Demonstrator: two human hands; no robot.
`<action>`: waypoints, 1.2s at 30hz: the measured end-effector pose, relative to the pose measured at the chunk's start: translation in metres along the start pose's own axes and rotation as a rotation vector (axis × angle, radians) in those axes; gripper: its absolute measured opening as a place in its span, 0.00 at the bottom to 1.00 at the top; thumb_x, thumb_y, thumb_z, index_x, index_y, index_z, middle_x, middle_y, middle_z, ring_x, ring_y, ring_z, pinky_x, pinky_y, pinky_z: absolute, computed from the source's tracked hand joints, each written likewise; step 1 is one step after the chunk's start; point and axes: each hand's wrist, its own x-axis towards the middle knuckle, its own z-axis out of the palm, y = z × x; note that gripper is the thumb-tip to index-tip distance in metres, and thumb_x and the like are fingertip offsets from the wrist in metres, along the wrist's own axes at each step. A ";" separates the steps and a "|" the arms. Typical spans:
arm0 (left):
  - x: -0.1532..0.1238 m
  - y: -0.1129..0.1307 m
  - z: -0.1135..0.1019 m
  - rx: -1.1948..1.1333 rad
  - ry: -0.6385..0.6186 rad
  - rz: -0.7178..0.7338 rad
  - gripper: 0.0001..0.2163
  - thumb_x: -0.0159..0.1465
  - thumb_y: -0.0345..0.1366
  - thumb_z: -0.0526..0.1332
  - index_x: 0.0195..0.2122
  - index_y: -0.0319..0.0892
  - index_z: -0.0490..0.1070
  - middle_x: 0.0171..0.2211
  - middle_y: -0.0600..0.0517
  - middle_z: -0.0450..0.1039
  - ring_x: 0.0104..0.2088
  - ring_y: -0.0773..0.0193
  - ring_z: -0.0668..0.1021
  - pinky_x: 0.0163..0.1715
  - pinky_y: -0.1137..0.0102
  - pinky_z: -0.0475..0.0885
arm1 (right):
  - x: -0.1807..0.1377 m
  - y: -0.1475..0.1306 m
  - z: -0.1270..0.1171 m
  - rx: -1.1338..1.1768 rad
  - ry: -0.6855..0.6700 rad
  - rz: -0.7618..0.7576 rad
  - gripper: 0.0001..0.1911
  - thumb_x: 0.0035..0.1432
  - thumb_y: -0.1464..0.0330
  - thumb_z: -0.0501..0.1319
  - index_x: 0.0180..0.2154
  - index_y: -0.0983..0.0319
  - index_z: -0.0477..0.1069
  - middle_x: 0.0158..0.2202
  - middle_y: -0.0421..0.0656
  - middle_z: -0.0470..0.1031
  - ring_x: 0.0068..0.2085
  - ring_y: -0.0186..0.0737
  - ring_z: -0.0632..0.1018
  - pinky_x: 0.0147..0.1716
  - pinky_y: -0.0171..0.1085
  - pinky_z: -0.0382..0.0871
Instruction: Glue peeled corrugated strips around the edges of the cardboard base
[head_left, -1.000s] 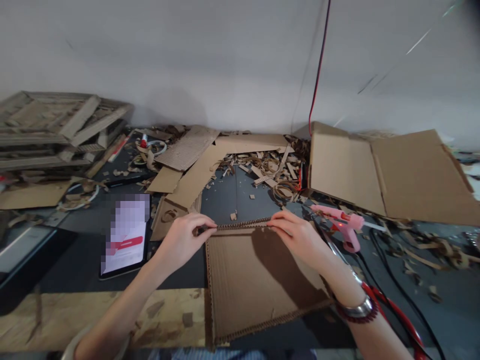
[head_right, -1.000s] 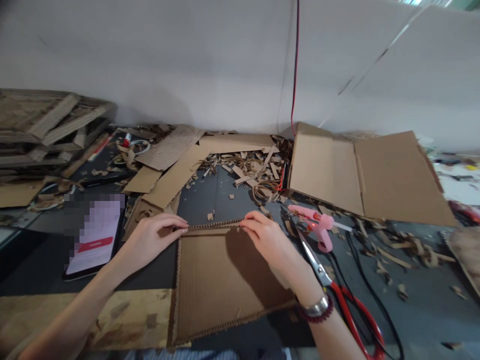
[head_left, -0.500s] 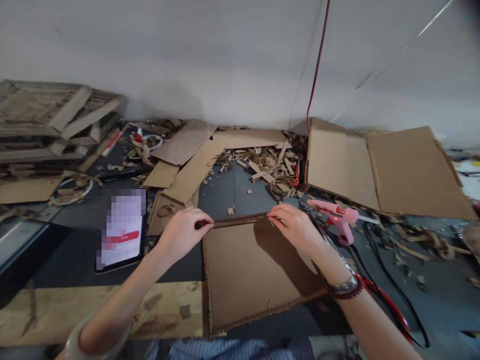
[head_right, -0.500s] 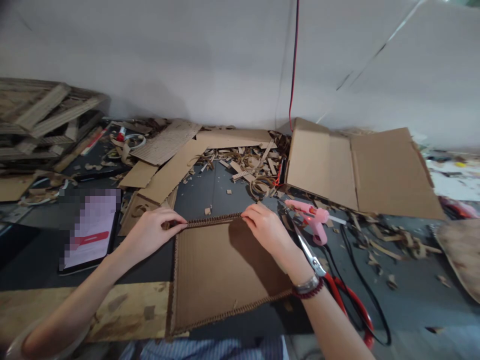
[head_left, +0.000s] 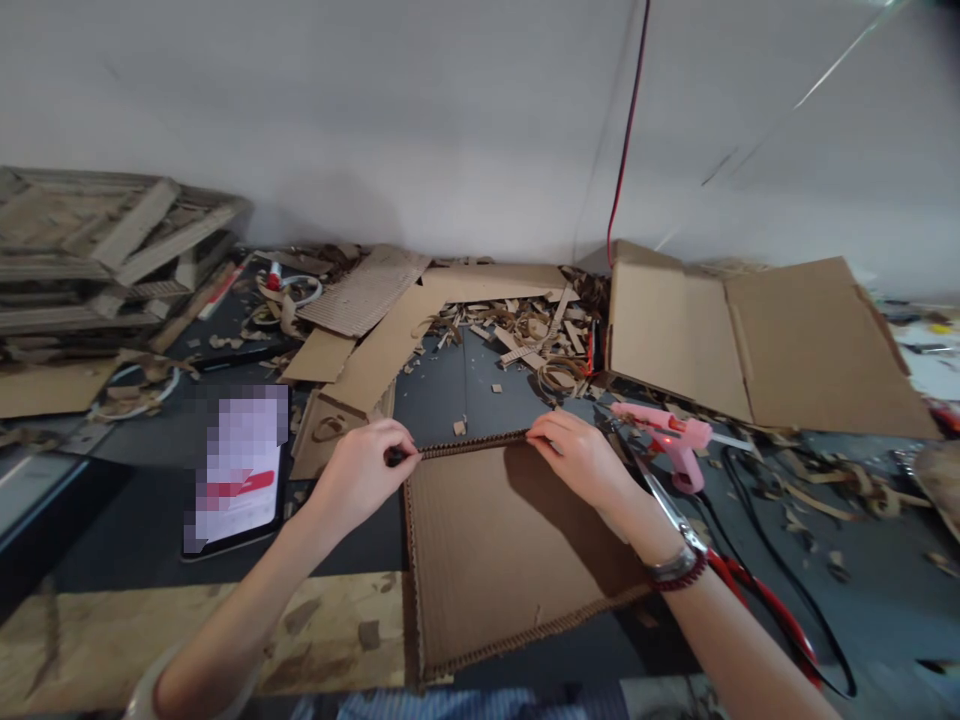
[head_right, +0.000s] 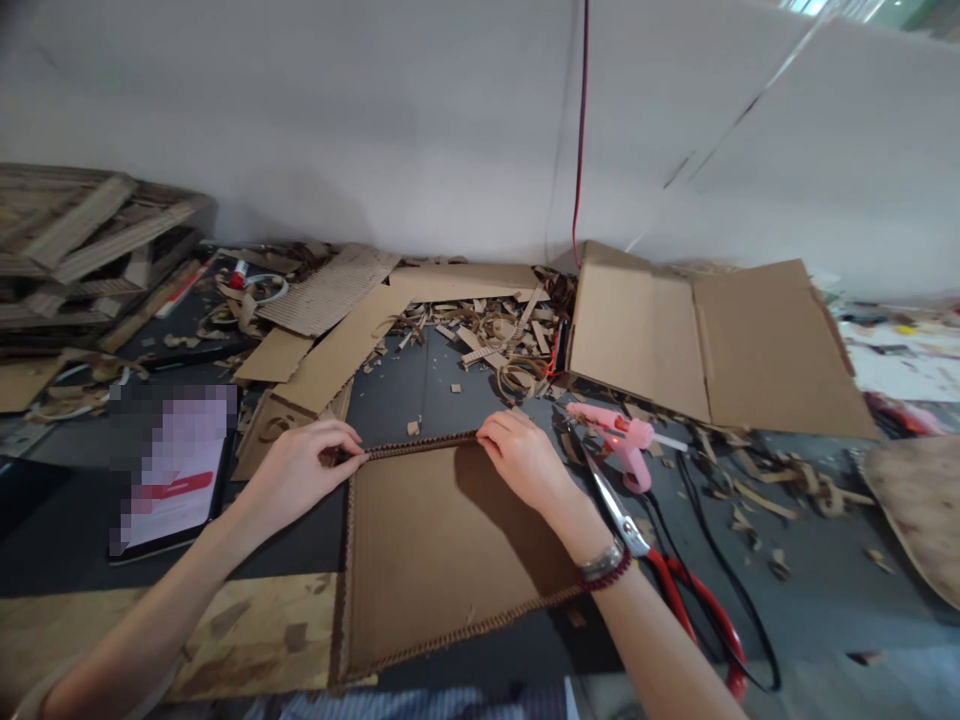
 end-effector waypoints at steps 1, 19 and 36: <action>0.000 0.000 0.001 -0.004 -0.001 0.002 0.06 0.53 0.30 0.57 0.21 0.42 0.71 0.28 0.52 0.75 0.26 0.66 0.75 0.26 0.73 0.67 | 0.000 0.000 0.001 -0.004 -0.001 -0.003 0.09 0.57 0.76 0.54 0.28 0.63 0.70 0.30 0.45 0.73 0.33 0.39 0.73 0.36 0.40 0.70; 0.001 0.000 0.003 -0.054 0.027 0.030 0.06 0.50 0.27 0.55 0.18 0.41 0.67 0.22 0.54 0.72 0.23 0.68 0.73 0.25 0.75 0.66 | 0.003 -0.002 0.006 -0.087 -0.017 -0.021 0.10 0.58 0.77 0.52 0.28 0.63 0.70 0.32 0.45 0.72 0.34 0.39 0.72 0.36 0.41 0.70; 0.002 -0.004 0.003 -0.070 -0.013 0.012 0.06 0.51 0.28 0.56 0.18 0.40 0.66 0.23 0.53 0.72 0.24 0.67 0.73 0.26 0.74 0.65 | 0.005 -0.004 0.003 -0.114 -0.070 -0.007 0.08 0.55 0.78 0.55 0.28 0.64 0.70 0.32 0.46 0.73 0.35 0.41 0.72 0.40 0.42 0.69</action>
